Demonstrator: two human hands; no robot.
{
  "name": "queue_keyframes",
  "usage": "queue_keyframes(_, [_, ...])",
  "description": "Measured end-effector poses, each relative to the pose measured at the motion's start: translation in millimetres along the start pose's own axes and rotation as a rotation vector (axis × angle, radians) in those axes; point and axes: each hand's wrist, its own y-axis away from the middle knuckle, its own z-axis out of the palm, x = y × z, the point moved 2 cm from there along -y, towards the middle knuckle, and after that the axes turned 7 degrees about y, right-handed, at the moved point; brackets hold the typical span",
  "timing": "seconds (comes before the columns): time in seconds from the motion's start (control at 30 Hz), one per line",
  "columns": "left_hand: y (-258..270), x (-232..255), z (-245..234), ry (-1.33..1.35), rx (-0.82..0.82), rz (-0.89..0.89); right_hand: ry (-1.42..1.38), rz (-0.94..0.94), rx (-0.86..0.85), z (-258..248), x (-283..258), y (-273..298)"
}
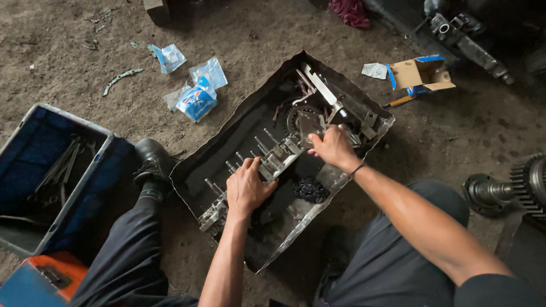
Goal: The person sits on the floor of a workshop and cleans a metal mechanical component using a wire brush. They scrub the surface of the part repeatedly while holding it steady with their other hand. A second person is visible in the background working on a separate assembly.
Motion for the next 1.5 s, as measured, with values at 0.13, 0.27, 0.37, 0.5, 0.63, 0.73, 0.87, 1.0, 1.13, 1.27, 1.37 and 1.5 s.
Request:
queue_keyframes(0.13, [3.0, 2.0, -2.2, 0.007, 0.043, 0.039, -0.197, -0.057, 0.067, 10.1, 2.0, 4.7])
queue_keyframes(0.27, [2.1, 4.7, -1.6, -0.002, 0.004, -0.001, -0.089, -0.026, 0.036, 2.6, 1.4, 4.6])
queue_keyframes(0.37, [5.7, 3.7, -1.2, 0.0, 0.009, 0.004, -0.048, 0.0, 0.024, 2.5, -1.2, 7.0])
queue_keyframes(0.5, [4.4, 3.6, -1.8, 0.003, 0.022, 0.014, -0.025, -0.106, 0.102, 4.8, -5.9, 13.0])
queue_keyframes(0.63, [3.4, 3.2, -3.7, 0.015, 0.012, -0.002, 0.066, -0.078, 0.104, 8.0, -9.2, 17.5])
queue_keyframes(0.73, [3.3, 2.4, -4.9, 0.02, 0.03, 0.028, 0.092, -0.065, 0.114, 11.7, -11.6, 23.0])
queue_keyframes(0.87, [1.8, 1.1, -2.0, 0.033, 0.028, 0.015, -0.008, -0.139, 0.271, 17.9, -14.4, 35.9])
queue_keyframes(1.0, [3.0, -1.0, -2.7, 0.032, 0.031, 0.018, -0.045, -0.129, 0.371, 36.5, -22.5, 42.8])
queue_keyframes(1.13, [5.3, 3.3, 0.0, 0.009, 0.024, 0.027, 0.113, -0.35, 0.637, 40.1, -26.3, 45.8])
queue_keyframes(1.27, [6.3, -0.1, -0.8, 0.021, 0.034, 0.023, -0.005, -0.02, 0.31, 40.8, -5.2, 47.7])
queue_keyframes(1.37, [3.0, -0.6, -2.0, 0.026, 0.014, -0.001, -0.087, 0.006, 0.288, 34.0, 2.7, 47.8])
queue_keyframes(1.5, [2.7, -1.4, -3.5, 0.028, 0.031, 0.033, -0.11, 0.027, 0.306, 41.6, 1.6, 45.8])
